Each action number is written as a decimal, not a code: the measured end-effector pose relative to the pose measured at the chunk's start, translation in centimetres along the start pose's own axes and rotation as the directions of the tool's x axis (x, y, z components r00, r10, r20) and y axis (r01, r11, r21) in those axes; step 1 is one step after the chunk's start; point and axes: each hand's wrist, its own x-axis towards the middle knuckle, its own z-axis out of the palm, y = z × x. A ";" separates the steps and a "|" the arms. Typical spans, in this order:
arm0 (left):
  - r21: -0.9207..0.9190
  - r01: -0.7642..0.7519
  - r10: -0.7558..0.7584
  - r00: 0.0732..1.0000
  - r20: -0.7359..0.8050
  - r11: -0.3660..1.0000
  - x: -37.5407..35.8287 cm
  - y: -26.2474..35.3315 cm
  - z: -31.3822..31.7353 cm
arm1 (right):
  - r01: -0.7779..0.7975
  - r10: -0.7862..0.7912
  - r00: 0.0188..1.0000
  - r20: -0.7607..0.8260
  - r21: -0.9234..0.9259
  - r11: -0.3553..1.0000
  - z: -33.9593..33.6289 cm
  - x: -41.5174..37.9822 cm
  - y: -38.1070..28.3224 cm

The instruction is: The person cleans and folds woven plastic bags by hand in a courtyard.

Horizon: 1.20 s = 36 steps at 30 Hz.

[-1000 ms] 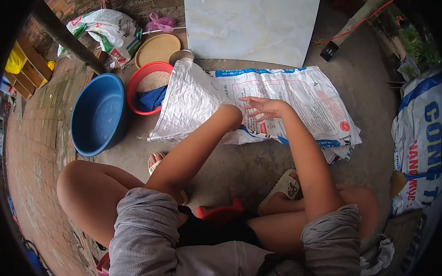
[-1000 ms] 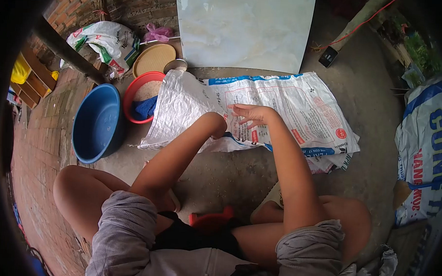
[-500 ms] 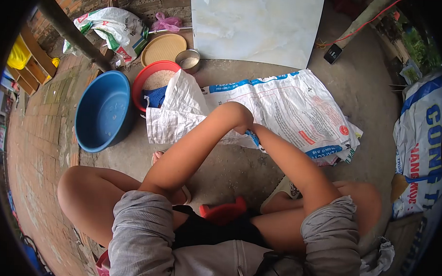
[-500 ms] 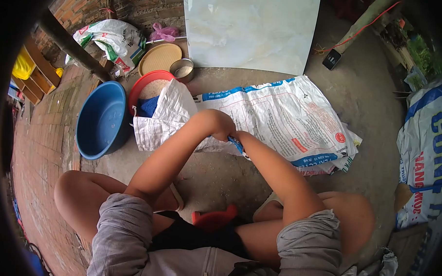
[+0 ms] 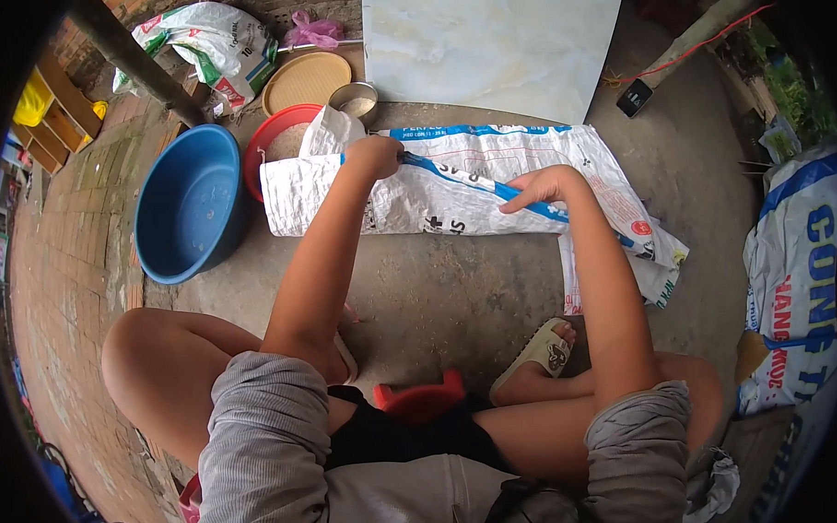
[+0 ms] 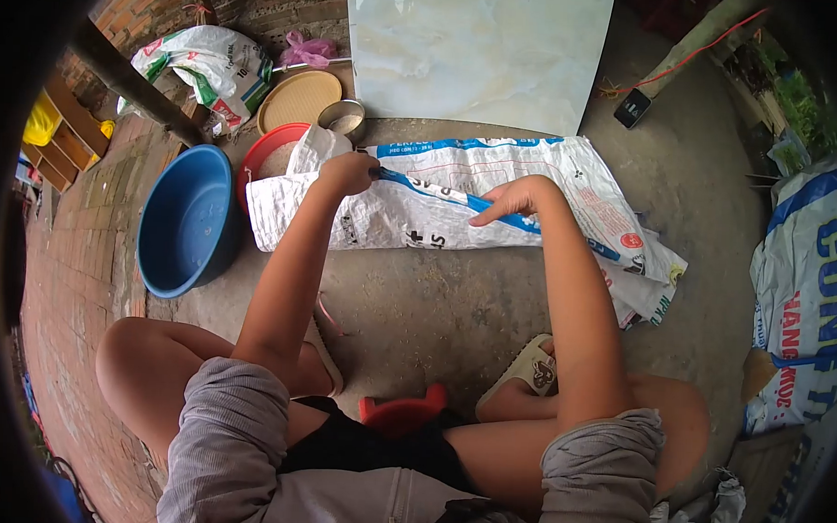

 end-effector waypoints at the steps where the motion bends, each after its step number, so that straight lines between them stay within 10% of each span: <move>1: -0.058 0.032 -0.035 0.998 -0.059 0.998 -0.1 -0.8 0.5 | -0.038 0.035 0.999 -0.035 -0.088 0.995 -0.7 -1.0 0.0; 5: -0.030 0.104 -0.108 0.930 -0.350 0.994 0.1 -0.6 3.4 | -0.260 0.135 0.917 -0.374 -0.307 0.916 -2.1 -0.4 1.3; 7: 0.003 0.084 -0.075 0.899 -0.431 0.996 0.3 -0.2 4.6 | -0.426 -0.012 0.570 -0.821 -0.309 0.850 -0.6 0.4 1.6; 11: 0.000 0.104 -0.083 0.789 -0.609 0.995 0.5 0.0 6.1 | -0.595 -0.468 0.198 -0.861 -0.485 0.641 2.1 3.3 2.2; 17: -0.011 0.188 -0.132 0.646 -0.752 0.982 1.3 -0.6 7.4 | -0.534 -0.712 -0.009 -0.702 -0.599 0.597 2.0 3.2 2.3; 25: -0.135 0.275 -0.272 0.558 -0.784 0.952 3.1 -1.4 6.8 | -0.580 -0.780 0.054 -0.623 -0.656 0.483 1.8 3.6 3.5; 36: -0.131 0.356 -0.302 0.484 -0.821 0.925 6.7 -0.7 7.4 | -0.605 -0.412 0.101 -0.905 -0.385 0.697 1.0 9.8 4.1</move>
